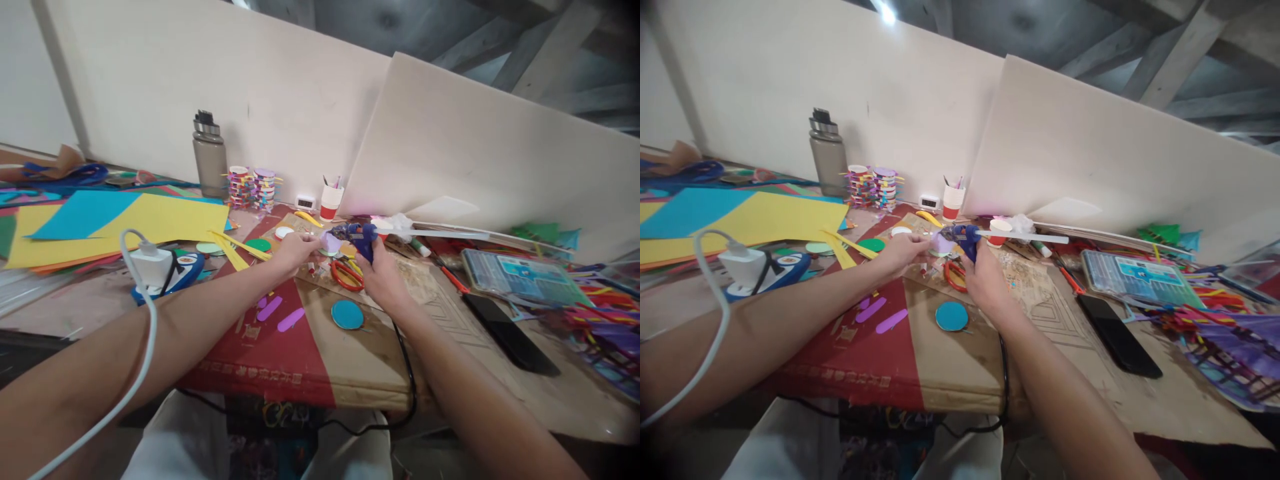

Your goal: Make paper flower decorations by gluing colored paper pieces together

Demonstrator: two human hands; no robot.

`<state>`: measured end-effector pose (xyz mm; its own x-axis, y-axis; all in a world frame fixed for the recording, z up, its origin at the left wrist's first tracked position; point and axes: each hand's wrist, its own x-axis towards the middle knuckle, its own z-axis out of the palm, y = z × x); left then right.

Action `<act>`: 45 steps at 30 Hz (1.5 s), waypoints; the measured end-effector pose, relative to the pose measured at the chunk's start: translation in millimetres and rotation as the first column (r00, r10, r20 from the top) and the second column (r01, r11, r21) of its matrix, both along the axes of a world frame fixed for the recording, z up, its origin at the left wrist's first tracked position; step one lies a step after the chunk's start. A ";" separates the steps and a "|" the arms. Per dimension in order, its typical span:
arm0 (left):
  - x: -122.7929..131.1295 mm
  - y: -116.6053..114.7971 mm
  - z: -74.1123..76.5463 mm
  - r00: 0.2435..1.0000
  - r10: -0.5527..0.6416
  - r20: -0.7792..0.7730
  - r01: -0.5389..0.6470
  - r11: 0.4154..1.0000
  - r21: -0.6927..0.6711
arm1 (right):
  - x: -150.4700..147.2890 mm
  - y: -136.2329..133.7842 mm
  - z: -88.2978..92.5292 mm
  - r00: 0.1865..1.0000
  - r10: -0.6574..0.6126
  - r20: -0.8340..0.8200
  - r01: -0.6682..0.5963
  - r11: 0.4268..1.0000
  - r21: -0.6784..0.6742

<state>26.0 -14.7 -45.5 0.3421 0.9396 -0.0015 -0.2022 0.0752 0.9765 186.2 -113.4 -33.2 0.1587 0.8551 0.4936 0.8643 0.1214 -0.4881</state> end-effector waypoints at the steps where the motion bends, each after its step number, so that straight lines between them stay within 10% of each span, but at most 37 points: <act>1: 0.0 -0.2 0.2 1.000 0.009 -0.003 -0.009 1.000 0.002 | 1.1 0.0 0.2 1.000 0.002 -0.008 -0.002 1.000 0.007; 45: -2.9 5.6 -2.3 0.999 0.000 0.047 -0.004 0.997 0.083 | -1.1 -4.8 -2.5 1.000 -0.020 -0.009 0.020 1.000 -0.020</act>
